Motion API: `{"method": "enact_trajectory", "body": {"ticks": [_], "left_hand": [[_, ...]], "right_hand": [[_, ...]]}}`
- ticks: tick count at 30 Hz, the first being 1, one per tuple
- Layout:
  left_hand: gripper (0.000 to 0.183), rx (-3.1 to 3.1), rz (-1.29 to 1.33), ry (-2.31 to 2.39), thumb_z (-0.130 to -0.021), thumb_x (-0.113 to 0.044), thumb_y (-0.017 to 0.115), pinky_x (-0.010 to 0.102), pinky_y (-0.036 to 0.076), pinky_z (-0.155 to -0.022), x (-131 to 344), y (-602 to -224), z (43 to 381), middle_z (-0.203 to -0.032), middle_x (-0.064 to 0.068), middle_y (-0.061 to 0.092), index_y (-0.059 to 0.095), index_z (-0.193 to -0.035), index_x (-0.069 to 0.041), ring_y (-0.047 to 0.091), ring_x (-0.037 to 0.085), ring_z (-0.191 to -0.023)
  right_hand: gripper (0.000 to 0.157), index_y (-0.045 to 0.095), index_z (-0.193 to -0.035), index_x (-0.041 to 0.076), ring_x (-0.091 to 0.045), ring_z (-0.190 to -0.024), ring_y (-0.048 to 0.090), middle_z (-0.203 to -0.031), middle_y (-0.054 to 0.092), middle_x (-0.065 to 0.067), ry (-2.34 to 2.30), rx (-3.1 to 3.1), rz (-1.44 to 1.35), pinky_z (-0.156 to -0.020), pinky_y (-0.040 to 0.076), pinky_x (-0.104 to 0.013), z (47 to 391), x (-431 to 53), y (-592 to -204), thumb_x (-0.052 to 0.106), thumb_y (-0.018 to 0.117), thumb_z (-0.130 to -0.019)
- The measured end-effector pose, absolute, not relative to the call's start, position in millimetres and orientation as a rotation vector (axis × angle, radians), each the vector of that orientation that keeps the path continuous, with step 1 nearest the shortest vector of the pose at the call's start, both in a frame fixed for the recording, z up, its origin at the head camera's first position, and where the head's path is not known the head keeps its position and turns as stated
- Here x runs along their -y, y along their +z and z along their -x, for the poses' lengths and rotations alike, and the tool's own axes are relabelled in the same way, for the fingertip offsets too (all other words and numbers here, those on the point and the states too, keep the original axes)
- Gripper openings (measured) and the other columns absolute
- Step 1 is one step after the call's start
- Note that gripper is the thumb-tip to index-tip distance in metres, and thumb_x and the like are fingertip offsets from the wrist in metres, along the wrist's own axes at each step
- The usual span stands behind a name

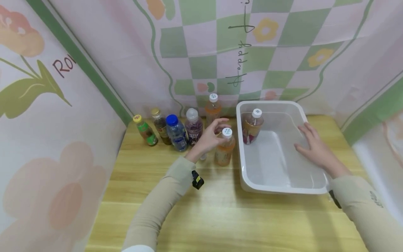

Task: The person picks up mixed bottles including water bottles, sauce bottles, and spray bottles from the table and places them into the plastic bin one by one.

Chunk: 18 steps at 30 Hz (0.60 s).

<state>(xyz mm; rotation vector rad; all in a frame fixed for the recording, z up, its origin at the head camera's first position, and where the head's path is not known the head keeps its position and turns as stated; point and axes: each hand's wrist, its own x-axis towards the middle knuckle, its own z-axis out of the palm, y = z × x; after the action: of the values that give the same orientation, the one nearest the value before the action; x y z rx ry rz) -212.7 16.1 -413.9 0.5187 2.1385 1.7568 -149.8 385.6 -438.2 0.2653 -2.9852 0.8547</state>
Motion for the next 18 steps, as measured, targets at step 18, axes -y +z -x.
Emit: {"method": "enact_trajectory", "body": {"ticks": [18], "left_hand": [[0.065, -2.206, -0.473, 1.963, -0.080, 0.002, 0.070, 0.029, 0.045, -0.103, -12.1, -383.4, 209.6, -0.133, 0.009, 0.059, 0.044, -0.137, -0.013, 0.056, 0.024, -0.120]], "right_hand": [[0.073, 0.016, -0.149, -0.005, -0.066, -0.125, 0.023, -0.157, -0.001, -0.029, 0.841, 3.016, -0.252, -0.091, 0.023, -0.080, 149.6, -383.5, -434.1, 0.015, 0.056, -0.092]]}}
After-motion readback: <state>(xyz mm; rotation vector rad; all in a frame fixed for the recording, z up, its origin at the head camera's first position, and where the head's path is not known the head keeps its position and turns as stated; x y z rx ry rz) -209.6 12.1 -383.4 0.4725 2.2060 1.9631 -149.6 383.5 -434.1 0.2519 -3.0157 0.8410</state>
